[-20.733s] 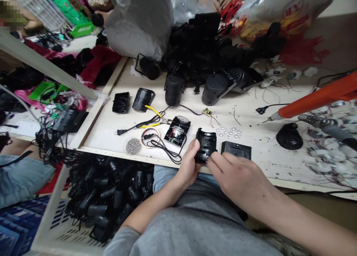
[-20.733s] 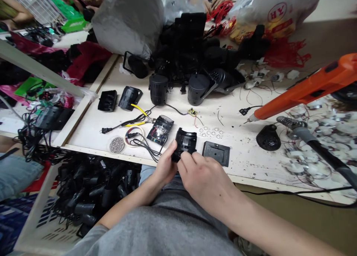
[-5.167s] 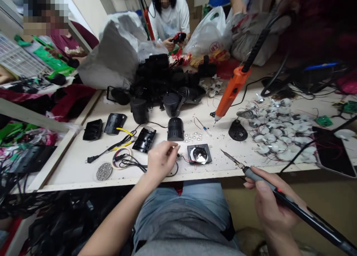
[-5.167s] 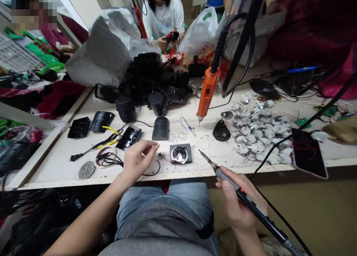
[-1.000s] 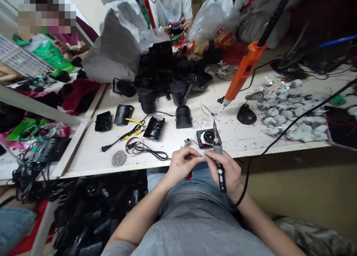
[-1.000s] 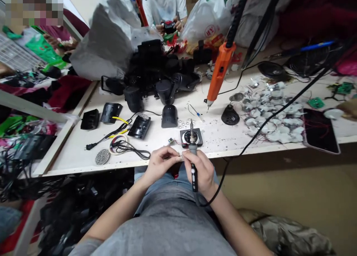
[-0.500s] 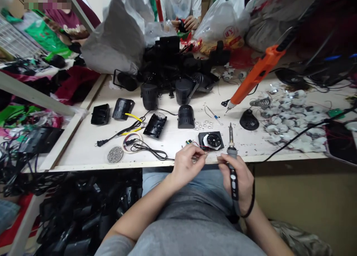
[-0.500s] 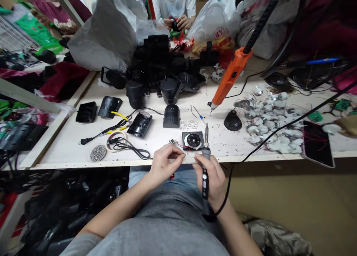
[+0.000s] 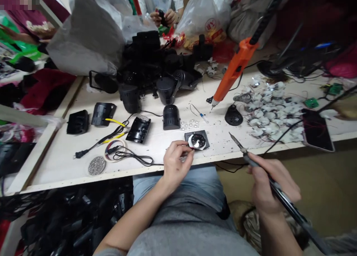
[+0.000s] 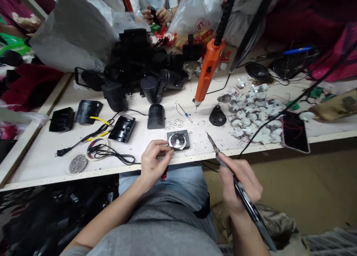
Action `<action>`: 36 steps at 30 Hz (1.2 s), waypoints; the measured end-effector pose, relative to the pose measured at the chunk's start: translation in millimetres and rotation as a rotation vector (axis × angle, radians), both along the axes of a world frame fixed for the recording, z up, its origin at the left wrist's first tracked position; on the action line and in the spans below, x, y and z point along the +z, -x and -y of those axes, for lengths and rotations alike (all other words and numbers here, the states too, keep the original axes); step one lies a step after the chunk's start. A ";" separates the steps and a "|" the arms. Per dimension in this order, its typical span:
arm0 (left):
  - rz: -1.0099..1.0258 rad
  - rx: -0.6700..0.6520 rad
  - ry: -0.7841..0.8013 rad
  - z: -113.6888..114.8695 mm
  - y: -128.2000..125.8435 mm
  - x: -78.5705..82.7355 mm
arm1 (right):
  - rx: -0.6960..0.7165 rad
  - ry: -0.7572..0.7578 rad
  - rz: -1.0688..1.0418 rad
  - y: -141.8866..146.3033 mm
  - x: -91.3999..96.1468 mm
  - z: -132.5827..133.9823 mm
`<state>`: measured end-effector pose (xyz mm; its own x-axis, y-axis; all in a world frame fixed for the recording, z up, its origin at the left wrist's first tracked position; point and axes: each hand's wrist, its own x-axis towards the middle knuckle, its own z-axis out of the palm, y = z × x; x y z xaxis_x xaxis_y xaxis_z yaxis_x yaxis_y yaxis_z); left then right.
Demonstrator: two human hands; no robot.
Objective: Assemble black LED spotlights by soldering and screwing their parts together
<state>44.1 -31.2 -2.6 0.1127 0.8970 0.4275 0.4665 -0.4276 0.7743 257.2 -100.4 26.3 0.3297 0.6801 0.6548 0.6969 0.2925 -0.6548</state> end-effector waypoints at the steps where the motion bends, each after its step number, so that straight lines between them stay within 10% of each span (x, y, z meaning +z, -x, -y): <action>1: 0.005 0.001 -0.004 -0.1 0.2 1.3 | -0.029 0.011 0.042 -3.9 -2.1 -6.5; 16: 0.029 0.030 0.004 -1.6 -3.3 8.7 | -0.070 0.063 0.286 -41.6 -30.3 -66.3; 36: 0.110 0.003 0.062 -1.8 -5.1 -0.5 | -0.012 0.034 0.155 -16.4 3.1 -33.0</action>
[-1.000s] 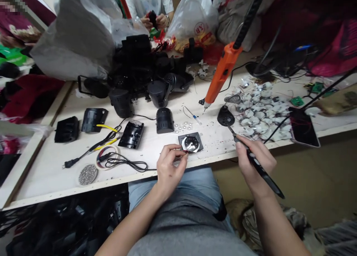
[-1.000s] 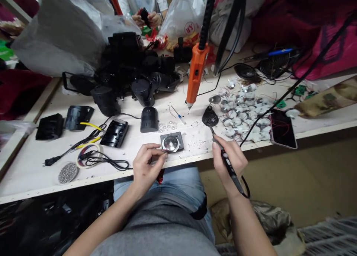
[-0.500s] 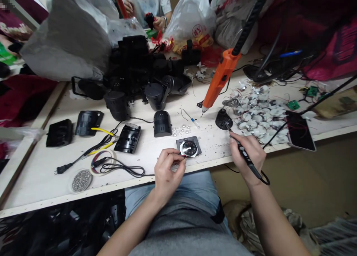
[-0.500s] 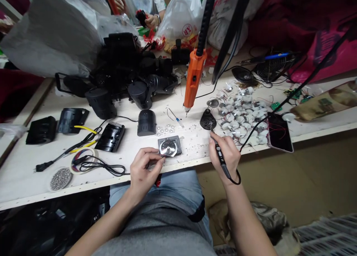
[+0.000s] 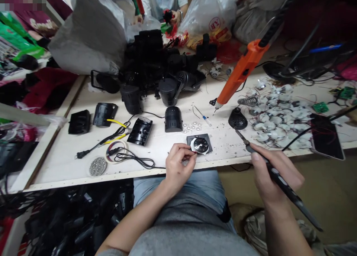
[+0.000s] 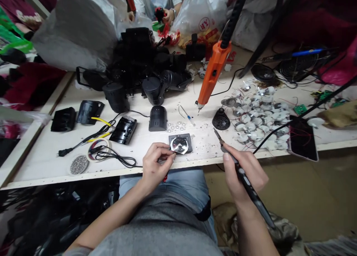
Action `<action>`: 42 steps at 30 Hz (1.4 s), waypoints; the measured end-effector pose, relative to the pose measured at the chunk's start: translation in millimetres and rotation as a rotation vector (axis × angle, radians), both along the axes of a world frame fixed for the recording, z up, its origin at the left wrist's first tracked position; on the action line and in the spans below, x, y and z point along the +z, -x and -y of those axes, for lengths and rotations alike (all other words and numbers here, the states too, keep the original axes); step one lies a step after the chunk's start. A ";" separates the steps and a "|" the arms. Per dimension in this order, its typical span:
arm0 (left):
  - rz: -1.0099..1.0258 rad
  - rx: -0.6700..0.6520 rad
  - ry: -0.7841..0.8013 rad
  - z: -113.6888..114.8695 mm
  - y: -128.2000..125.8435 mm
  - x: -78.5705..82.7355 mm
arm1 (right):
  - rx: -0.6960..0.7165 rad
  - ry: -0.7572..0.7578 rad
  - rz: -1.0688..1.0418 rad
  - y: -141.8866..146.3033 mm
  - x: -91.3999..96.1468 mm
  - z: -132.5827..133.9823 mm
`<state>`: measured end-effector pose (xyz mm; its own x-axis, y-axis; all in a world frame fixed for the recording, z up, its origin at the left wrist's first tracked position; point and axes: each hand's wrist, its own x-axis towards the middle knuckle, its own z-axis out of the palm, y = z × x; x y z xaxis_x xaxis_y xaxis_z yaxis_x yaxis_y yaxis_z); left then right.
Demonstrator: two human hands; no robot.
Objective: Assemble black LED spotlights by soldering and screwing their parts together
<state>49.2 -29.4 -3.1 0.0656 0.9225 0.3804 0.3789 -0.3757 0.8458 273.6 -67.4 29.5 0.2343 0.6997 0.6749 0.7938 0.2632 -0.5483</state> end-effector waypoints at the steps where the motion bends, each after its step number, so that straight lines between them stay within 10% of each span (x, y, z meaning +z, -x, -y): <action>1: 0.003 -0.002 0.000 0.3 -0.3 -0.5 | 0.009 -0.003 -0.014 2.7 2.4 5.8; 12: 0.068 0.039 0.161 -2.4 -3.6 3.6 | 0.231 0.071 -0.130 23.2 14.0 57.3; 42: 0.022 0.067 0.197 -3.3 -9.0 9.5 | 0.397 0.143 -0.169 48.9 5.3 33.9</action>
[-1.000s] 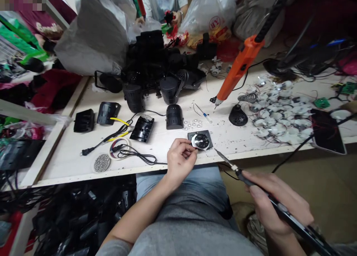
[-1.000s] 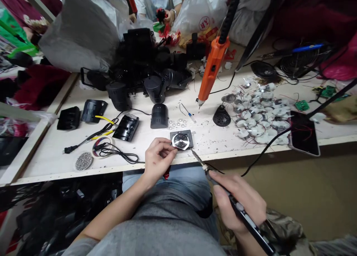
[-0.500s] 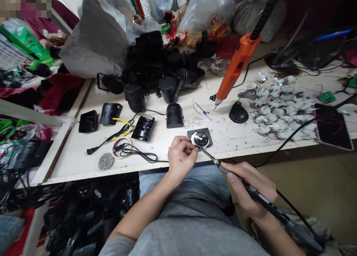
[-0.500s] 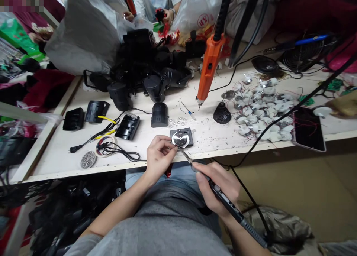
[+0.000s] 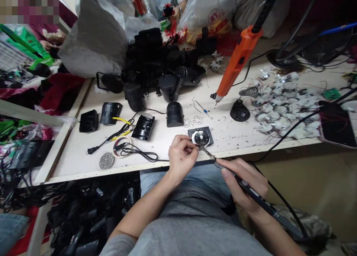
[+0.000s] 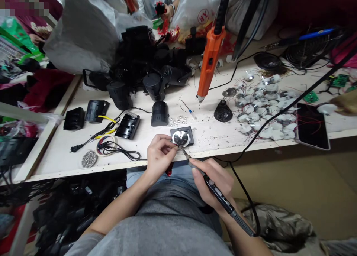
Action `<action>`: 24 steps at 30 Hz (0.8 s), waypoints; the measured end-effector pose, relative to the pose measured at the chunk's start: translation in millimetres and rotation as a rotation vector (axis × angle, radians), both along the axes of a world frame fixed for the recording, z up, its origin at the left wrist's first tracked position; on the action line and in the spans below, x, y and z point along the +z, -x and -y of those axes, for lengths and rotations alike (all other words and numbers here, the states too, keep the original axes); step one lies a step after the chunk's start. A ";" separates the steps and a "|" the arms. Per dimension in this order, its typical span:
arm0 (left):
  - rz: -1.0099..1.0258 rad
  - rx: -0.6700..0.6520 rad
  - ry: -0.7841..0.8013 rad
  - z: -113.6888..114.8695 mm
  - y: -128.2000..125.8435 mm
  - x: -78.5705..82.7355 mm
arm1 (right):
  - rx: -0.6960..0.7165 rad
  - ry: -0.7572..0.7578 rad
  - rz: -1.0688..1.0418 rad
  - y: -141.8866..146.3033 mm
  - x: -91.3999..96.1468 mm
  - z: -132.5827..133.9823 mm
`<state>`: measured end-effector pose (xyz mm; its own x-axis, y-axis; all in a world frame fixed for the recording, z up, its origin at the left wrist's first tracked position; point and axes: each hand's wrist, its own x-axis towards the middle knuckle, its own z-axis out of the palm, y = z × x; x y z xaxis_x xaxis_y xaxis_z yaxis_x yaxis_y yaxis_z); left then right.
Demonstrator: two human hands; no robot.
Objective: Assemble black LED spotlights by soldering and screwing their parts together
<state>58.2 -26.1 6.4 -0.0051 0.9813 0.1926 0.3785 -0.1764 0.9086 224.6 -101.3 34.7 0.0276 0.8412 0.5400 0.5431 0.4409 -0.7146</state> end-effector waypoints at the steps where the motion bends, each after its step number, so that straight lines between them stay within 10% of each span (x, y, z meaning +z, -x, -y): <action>1: 0.000 -0.001 -0.002 0.0 0.1 -0.1 | 0.001 -0.004 -0.002 0.2 -0.8 -0.2; 24: -0.013 -0.004 0.016 1.0 1.1 -1.6 | 0.002 -0.008 -0.005 0.4 -1.4 2.8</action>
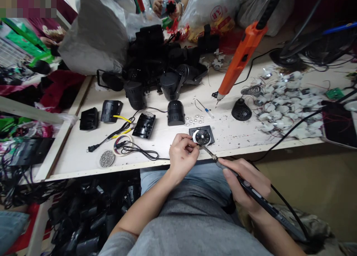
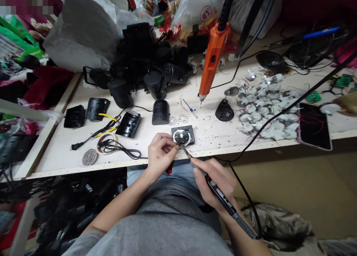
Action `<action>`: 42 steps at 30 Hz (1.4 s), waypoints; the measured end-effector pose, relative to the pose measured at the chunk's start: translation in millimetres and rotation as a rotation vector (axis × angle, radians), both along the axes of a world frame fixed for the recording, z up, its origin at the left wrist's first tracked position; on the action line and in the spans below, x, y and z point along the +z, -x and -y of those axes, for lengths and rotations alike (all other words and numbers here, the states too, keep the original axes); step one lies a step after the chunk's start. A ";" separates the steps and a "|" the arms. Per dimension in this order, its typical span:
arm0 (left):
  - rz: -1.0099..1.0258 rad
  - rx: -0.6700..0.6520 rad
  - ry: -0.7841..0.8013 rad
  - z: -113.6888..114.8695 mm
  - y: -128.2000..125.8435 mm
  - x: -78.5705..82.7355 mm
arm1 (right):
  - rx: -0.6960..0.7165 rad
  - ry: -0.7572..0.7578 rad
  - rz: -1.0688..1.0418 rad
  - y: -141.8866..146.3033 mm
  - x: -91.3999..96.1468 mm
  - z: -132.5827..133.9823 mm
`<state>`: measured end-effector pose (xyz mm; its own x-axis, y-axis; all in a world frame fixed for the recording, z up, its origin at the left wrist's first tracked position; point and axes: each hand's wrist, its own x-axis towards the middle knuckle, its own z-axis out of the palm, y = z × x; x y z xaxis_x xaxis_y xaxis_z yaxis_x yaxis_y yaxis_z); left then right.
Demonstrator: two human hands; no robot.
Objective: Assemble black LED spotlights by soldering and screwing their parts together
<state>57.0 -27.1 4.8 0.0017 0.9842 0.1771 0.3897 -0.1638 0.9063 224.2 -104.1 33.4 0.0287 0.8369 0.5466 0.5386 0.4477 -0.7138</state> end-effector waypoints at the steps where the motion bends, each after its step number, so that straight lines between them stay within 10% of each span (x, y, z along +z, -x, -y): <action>1: -0.002 0.000 0.001 0.0 0.1 0.1 | -0.002 -0.001 -0.004 -0.8 0.6 1.1; 18: -0.180 -0.060 -0.232 10.6 10.6 3.3 | -0.037 0.007 -0.011 -9.8 -3.8 10.2; 42: -0.244 -0.037 -0.117 3.9 -0.4 3.8 | -0.009 -0.011 -0.025 -5.2 -1.0 1.0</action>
<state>57.5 -31.1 8.6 0.0937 0.9555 0.2799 0.5863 -0.2802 0.7601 229.4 -105.1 32.4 0.0499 0.8305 0.5548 0.5243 0.4510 -0.7223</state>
